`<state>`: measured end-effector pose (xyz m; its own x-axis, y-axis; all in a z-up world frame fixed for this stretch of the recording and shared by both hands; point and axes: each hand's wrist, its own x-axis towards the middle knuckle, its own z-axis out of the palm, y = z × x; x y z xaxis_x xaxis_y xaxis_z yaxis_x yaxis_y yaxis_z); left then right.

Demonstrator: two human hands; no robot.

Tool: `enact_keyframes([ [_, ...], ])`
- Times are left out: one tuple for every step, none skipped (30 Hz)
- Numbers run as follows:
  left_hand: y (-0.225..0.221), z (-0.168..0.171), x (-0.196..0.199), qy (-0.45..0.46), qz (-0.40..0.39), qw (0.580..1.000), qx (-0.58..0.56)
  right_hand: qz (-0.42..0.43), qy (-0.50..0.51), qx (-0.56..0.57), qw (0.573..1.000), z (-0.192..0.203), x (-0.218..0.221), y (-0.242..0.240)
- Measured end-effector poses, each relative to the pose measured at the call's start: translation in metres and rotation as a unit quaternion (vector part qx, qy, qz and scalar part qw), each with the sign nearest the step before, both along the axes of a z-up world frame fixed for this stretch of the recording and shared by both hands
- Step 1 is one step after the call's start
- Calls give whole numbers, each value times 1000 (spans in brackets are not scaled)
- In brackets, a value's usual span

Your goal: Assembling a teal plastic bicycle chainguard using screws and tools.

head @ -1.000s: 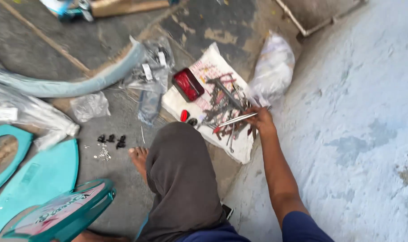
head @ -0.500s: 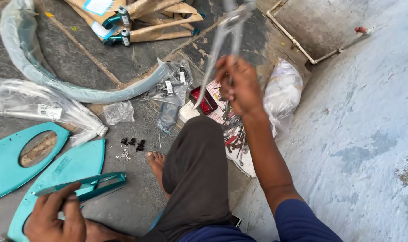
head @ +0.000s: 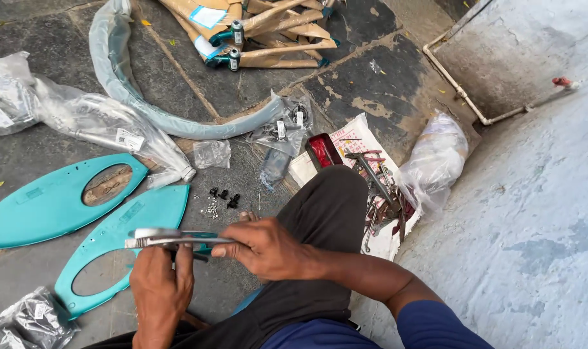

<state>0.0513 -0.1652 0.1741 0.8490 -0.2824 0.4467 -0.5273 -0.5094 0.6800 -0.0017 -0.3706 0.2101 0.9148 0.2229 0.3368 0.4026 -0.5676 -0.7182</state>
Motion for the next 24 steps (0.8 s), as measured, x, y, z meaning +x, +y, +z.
enact_keyframes([
  [0,3,-1,1,5,1000,0,5,1,0,1000,2,5,-4],
  [-1,6,-2,6,1,1000,-7,-14,41,29,999,3,11,-8],
  [0,9,0,11,-11,1000,-10,-40,82,62,994,4,15,-10],
  [-5,8,5,12,-13,1000,-7,-42,84,65,993,2,17,-13],
  [-5,5,6,63,-17,997,-27,-63,77,100,990,-2,18,-12],
  [-2,1,7,114,-19,992,-49,-85,70,134,985,-8,20,-9],
  [-3,-2,6,127,14,991,-35,-56,90,148,983,-18,17,-9],
  [-2,-7,7,121,-19,991,-51,-90,137,239,957,-29,16,-9],
  [-4,-11,10,111,-45,990,-70,-119,186,320,922,-37,21,-13],
  [3,-8,3,119,-6,991,-59,-85,208,326,918,-33,20,-18],
  [4,-4,4,117,-23,991,-63,-84,148,232,958,-27,22,-29],
  [3,-2,5,114,-41,990,-66,-81,80,138,984,-22,26,-43],
  [2,1,0,125,-34,990,-60,-76,92,143,982,-26,26,-35],
  [-2,3,-4,117,-53,989,-72,-85,93,158,979,-30,26,-29],
  [-12,6,-4,104,-80,987,-88,-102,86,167,977,-31,27,-29],
  [-19,4,-9,109,-82,987,-88,-105,91,168,976,-44,24,-29],
  [-22,3,-10,111,-85,986,-90,-47,121,238,963,-58,27,-25],
  [-25,3,-11,113,-89,985,-93,12,150,306,940,-71,30,-21],
  [-19,7,-10,114,-88,986,-83,13,150,315,937,-71,35,-19],
  [-15,11,-8,128,-89,985,-67,45,173,387,905,-71,40,-18],
  [-12,14,-9,147,-97,983,-51,69,195,457,865,-73,38,-18],
  [-4,22,-10,153,-104,982,-42,61,195,467,860,-69,38,-23],
  [1,29,-8,165,-114,979,-41,75,222,510,828,-63,40,-31],
  [6,37,-5,177,-124,975,-40,90,246,551,792,-59,42,-40],
])
